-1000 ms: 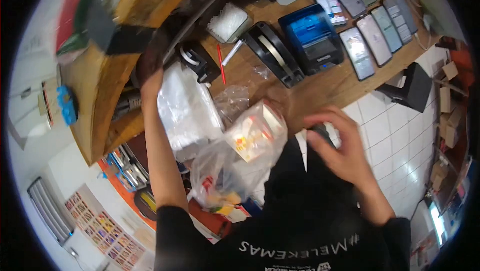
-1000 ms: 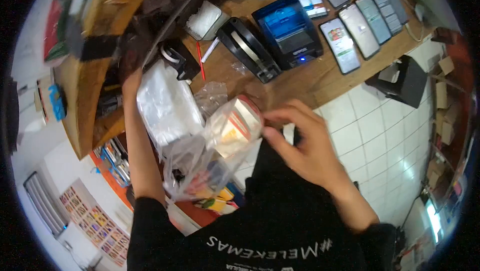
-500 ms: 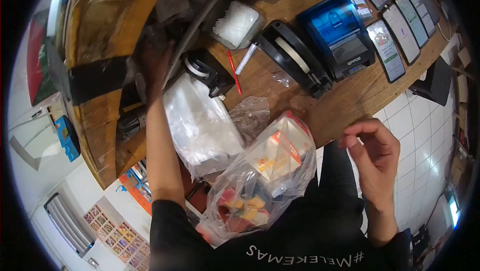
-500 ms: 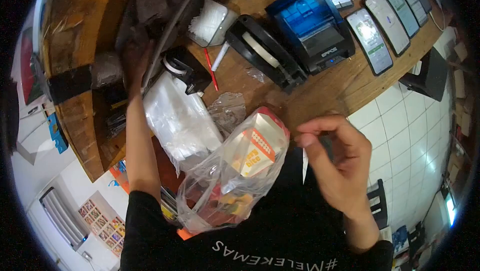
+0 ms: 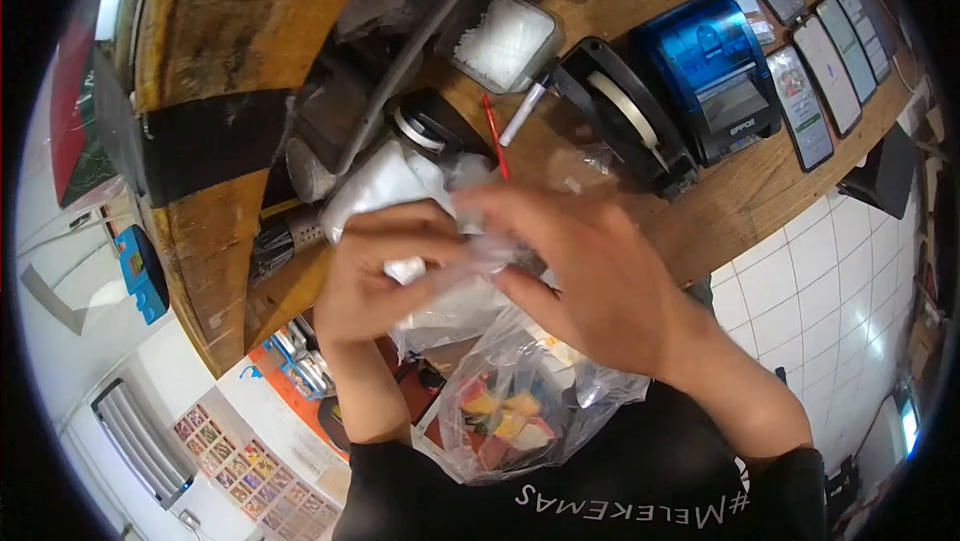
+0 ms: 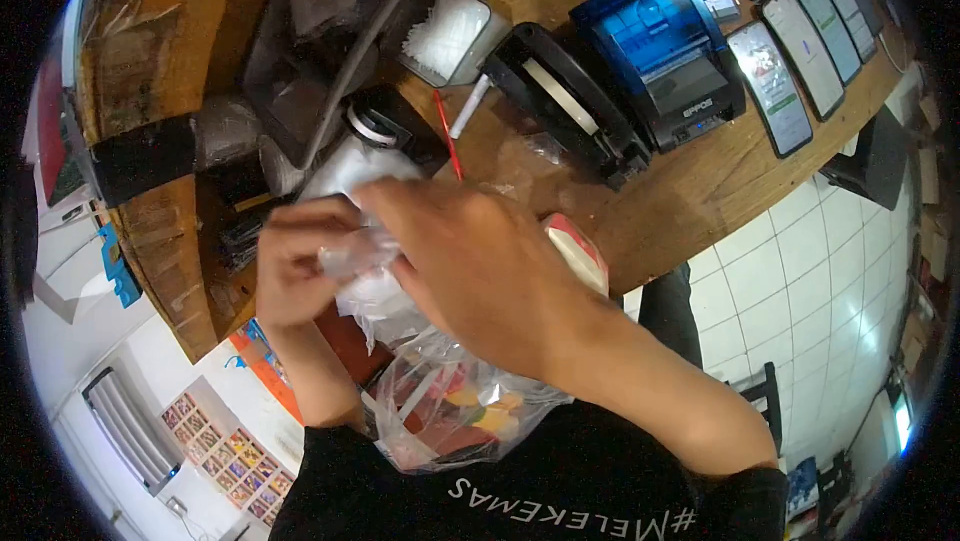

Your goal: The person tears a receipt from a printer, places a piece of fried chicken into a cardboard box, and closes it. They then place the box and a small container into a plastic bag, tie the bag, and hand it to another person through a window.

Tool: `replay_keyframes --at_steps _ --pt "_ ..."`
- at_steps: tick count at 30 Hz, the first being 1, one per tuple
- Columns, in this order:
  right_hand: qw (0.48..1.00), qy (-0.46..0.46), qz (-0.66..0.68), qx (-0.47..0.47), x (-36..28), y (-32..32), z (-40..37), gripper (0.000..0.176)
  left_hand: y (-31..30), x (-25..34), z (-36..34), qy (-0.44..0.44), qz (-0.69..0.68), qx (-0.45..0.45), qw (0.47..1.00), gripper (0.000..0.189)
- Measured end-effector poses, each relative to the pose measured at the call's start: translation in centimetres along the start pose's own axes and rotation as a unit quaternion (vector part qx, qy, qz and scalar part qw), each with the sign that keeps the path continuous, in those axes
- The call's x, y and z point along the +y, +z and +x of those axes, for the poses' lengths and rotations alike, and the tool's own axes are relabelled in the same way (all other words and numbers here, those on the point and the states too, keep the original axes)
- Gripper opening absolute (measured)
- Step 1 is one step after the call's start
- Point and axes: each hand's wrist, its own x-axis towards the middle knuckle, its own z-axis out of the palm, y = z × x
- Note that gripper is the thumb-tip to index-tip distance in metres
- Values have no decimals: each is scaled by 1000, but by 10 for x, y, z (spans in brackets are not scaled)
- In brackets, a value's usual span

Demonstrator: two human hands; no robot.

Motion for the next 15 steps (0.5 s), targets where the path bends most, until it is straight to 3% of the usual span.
replay_keyframes --at_steps 1,2,4,5,7,8,13,15 --pt "999 13 15 -36 3 -1 1 17 -12 -31 -1 60 -9 50 997 11" --pt "997 25 29 -72 5 -4 2 14 -26 -61 -10 -6 -147 135 980 25" --pt "996 76 37 -27 3 -19 -2 13 -78 -138 6 -226 -45 277 933 35" --pt "994 101 40 -4 3 -27 -7 13 -105 -202 6 -205 112 264 936 33" --pt "982 160 88 41 11 -39 -23 10 -117 -248 9 -181 350 213 894 32" --pt "978 180 93 58 12 -49 -30 10 -111 -244 15 -182 432 179 865 34" --pt "956 235 114 134 13 -93 -58 10 -139 -309 9 -234 339 193 890 29" --pt "952 241 102 156 12 -105 -67 11 -152 -305 1 -193 493 123 839 27"
